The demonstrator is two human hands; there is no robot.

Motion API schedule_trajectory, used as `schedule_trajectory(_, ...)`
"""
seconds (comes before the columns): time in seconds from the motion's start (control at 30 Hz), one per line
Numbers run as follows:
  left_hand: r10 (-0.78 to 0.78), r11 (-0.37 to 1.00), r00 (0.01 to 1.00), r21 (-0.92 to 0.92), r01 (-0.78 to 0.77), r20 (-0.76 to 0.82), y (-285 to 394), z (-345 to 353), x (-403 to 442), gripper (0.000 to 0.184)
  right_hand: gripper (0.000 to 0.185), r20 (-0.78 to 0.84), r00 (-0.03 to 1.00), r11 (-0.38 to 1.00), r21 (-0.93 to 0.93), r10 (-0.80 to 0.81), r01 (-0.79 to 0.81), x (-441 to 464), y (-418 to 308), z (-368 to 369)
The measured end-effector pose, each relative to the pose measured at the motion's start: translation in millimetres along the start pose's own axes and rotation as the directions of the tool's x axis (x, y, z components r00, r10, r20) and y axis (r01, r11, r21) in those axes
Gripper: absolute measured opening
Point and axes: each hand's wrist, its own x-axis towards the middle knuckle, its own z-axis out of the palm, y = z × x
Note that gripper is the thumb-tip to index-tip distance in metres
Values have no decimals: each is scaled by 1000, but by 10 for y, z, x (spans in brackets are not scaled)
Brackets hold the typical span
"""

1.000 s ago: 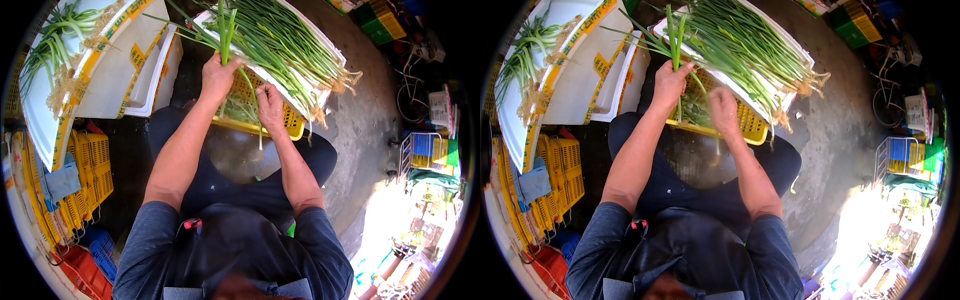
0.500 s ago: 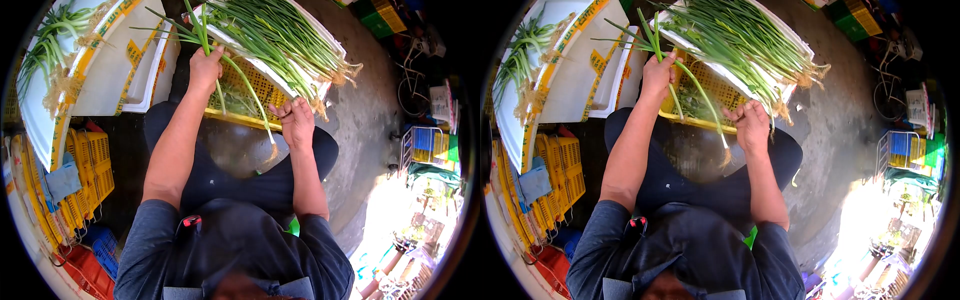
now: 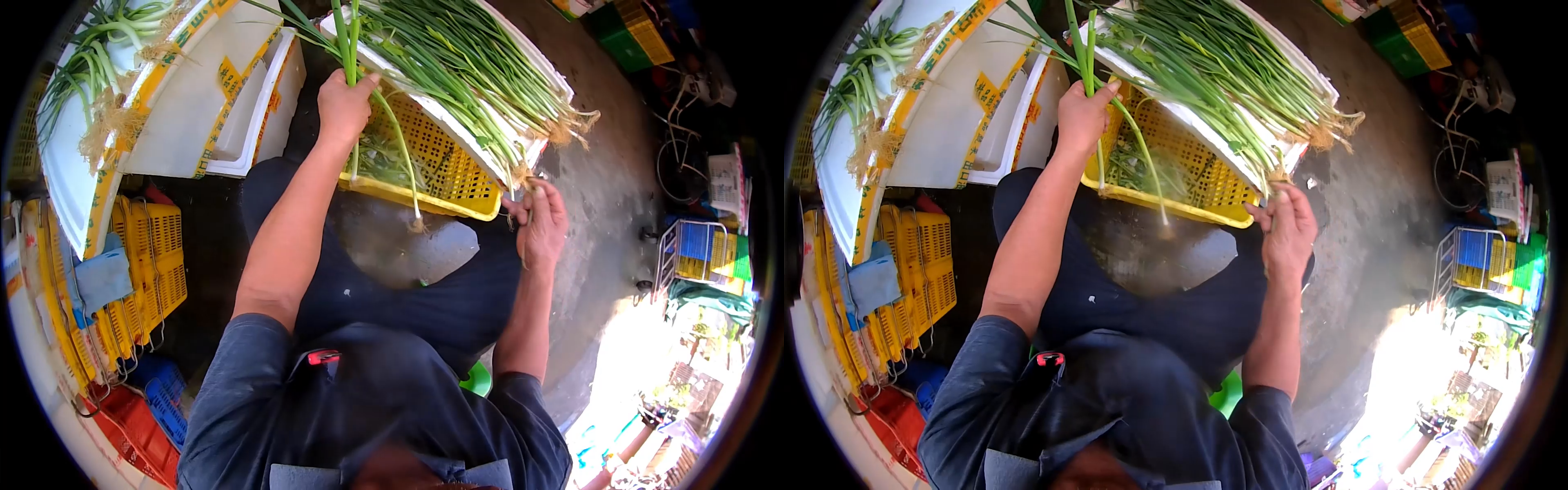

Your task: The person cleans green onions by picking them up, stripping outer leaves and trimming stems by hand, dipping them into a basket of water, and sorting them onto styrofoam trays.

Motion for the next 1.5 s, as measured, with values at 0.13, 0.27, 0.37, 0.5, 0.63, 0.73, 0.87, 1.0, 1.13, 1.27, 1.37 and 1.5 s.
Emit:
schedule_trajectory(0.13, 116, 974, 993, 198, -108, -30, -83, 7, 30, 34, 13, 149, 973, 985, -21, 175, -174, 300, 463, 712)
schedule_trajectory(0.27, 201, 945, 979, 269, -185, -35, -11, 20, -55, 32, 26, 413, 903, 833, -455, -114, 314, 595, 1023, 1123)
schedule_trajectory(0.37, 234, 920, 971, 333, -206, -46, 28, 17, -69, 33, 29, 425, 904, 862, -443, -41, 247, 676, 1210, 1289)
schedule_trajectory(0.5, 177, 931, 983, 330, -154, -41, 69, 46, -66, 33, 25, 439, 897, 907, -396, 49, 144, 673, 1241, 1381)
schedule_trajectory(0.63, 150, 943, 988, 302, -137, -23, 36, 42, -35, 32, 18, 418, 897, 955, -298, 144, -14, 641, 1093, 1416)
schedule_trajectory(0.73, 78, 969, 992, 226, -98, 96, -75, 54, 2, 31, 10, 432, 887, 971, -229, 162, -66, 660, 1149, 1330)
schedule_trajectory(0.87, 3, 990, 967, 138, -39, 254, -37, 109, -86, 29, 5, 433, 882, 983, -82, 183, -164, 668, 1216, 1246)
schedule_trajectory(1.0, 23, 994, 958, 99, -54, 287, -47, 155, -125, 22, 4, 422, 894, 985, -138, 150, -100, 596, 1167, 1239)
schedule_trajectory(1.13, 61, 985, 960, 138, -101, 272, -61, 151, -128, 23, 5, 371, 928, 968, -245, 39, 57, 555, 1217, 1271)
schedule_trajectory(1.27, 10, 979, 965, 193, -62, 262, -21, 138, -135, 25, 7, 346, 938, 934, -328, -23, 143, 533, 1241, 1285)
schedule_trajectory(1.37, 3, 978, 966, 202, -56, 258, 33, 135, -160, 28, 12, 314, 948, 878, -434, -61, 200, 512, 1203, 1289)
schedule_trajectory(1.5, 22, 976, 965, 204, -77, 262, 12, 139, -144, 27, 13, 317, 941, 817, -508, -117, 273, 433, 1064, 1337)
